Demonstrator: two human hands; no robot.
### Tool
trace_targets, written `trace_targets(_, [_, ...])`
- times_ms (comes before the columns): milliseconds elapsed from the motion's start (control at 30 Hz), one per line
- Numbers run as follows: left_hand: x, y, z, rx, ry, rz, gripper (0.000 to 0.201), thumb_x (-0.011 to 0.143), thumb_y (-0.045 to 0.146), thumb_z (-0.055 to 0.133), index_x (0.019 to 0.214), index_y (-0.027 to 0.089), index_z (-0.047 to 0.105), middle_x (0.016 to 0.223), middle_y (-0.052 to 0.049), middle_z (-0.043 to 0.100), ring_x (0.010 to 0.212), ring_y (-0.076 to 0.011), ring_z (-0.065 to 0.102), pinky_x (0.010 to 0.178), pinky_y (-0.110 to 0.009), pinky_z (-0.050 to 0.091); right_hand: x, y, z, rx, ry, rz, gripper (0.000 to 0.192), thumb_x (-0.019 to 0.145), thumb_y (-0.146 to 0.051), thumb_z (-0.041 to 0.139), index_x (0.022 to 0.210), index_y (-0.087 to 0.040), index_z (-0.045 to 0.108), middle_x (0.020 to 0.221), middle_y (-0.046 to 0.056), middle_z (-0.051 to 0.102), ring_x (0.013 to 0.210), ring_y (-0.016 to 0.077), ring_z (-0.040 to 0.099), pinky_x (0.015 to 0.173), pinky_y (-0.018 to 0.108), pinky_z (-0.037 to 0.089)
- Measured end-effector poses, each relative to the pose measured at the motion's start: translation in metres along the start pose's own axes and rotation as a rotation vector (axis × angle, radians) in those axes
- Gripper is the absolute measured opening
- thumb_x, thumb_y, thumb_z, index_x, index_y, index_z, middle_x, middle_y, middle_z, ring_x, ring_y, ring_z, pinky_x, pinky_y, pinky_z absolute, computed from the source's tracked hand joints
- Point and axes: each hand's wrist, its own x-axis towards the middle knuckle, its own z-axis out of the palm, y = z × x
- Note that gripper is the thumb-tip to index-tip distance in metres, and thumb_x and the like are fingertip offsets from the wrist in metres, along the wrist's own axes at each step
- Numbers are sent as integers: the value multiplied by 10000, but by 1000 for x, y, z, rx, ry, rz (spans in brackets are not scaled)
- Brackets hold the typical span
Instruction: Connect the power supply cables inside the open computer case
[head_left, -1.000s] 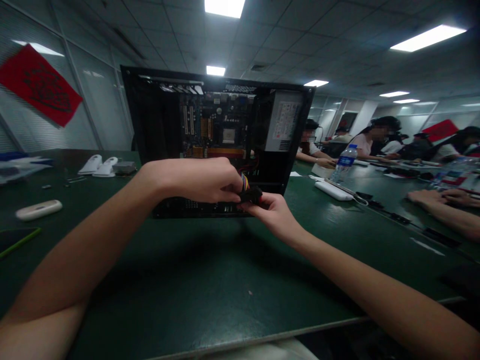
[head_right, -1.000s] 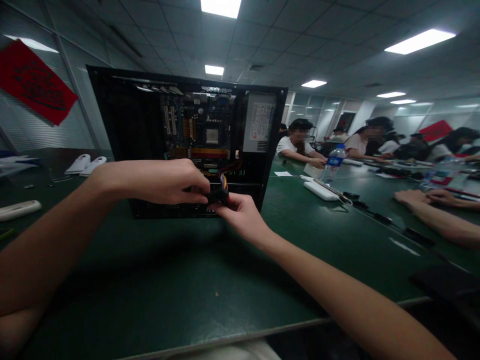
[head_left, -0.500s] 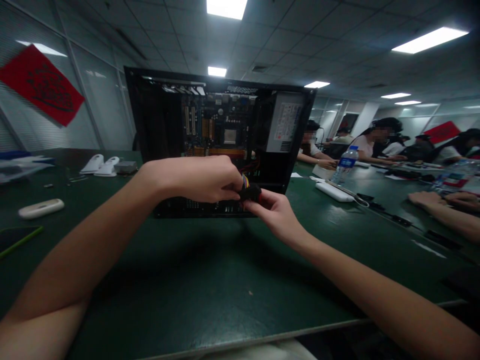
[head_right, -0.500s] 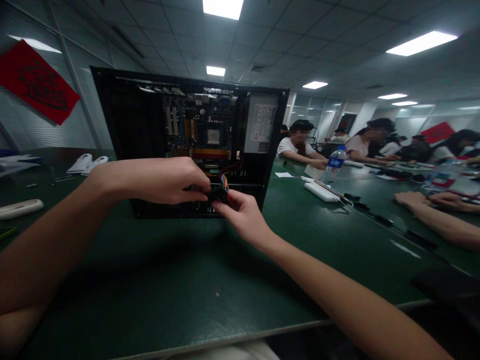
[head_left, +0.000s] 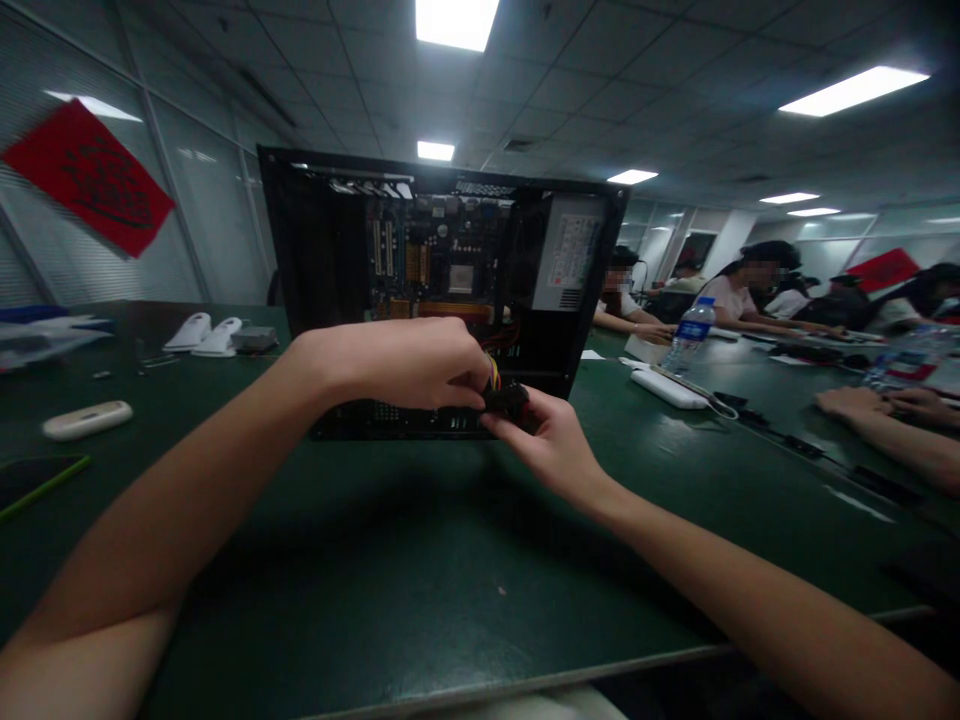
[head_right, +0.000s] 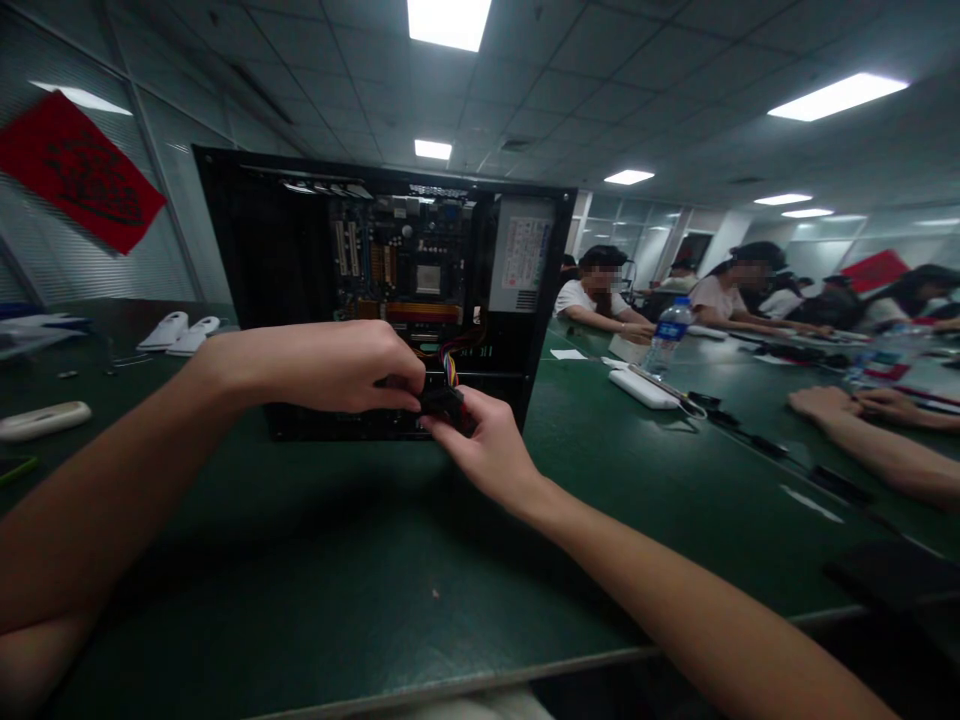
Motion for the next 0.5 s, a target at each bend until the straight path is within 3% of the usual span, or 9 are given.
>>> trace_targets(167, [1, 4, -1, 36, 6, -27, 141, 907, 247, 609, 865, 197, 733, 756, -15, 702, 597, -119, 594, 548, -245, 368, 1, -2, -1, 23, 26, 32, 148, 858, -315, 700, 891, -172, 721, 851, 34, 701, 775, 187, 610, 689, 301, 471])
trace_targets(267, [3, 5, 1, 73, 27, -32, 151, 901, 286, 643, 996, 198, 719, 843, -32, 724, 659, -137, 630, 578, -243, 389, 3, -4, 0, 88, 65, 92, 196, 834, -359, 709, 882, -170, 726, 798, 25, 691, 732, 180, 592, 643, 289, 460])
trace_targets(333, [6, 7, 6, 133, 78, -33, 322, 892, 281, 666, 1206, 211, 654, 963, -57, 739, 763, -166, 671, 613, -242, 408, 5, -3, 0, 129, 84, 132, 236, 811, -395, 719, 867, -166, 726, 776, 26, 683, 705, 176, 578, 622, 287, 454])
trace_targets(400, [10, 9, 11, 222, 137, -14, 554, 889, 235, 667, 1417, 231, 498, 1092, -85, 730, 875, -198, 693, 654, -250, 430, 6, -2, -1, 164, 95, 175, 279, 784, -433, 742, 839, -161, 719, 758, 31, 676, 681, 172, 562, 609, 288, 445])
trace_targets(500, [16, 10, 19, 348, 194, 59, 693, 897, 152, 629, 1523, 253, 348, 1186, -103, 707, 934, -212, 700, 714, -270, 457, 9, 1, -2, 220, 98, 235, 325, 752, -468, 779, 793, -155, 703, 725, 33, 658, 652, 162, 538, 597, 289, 424])
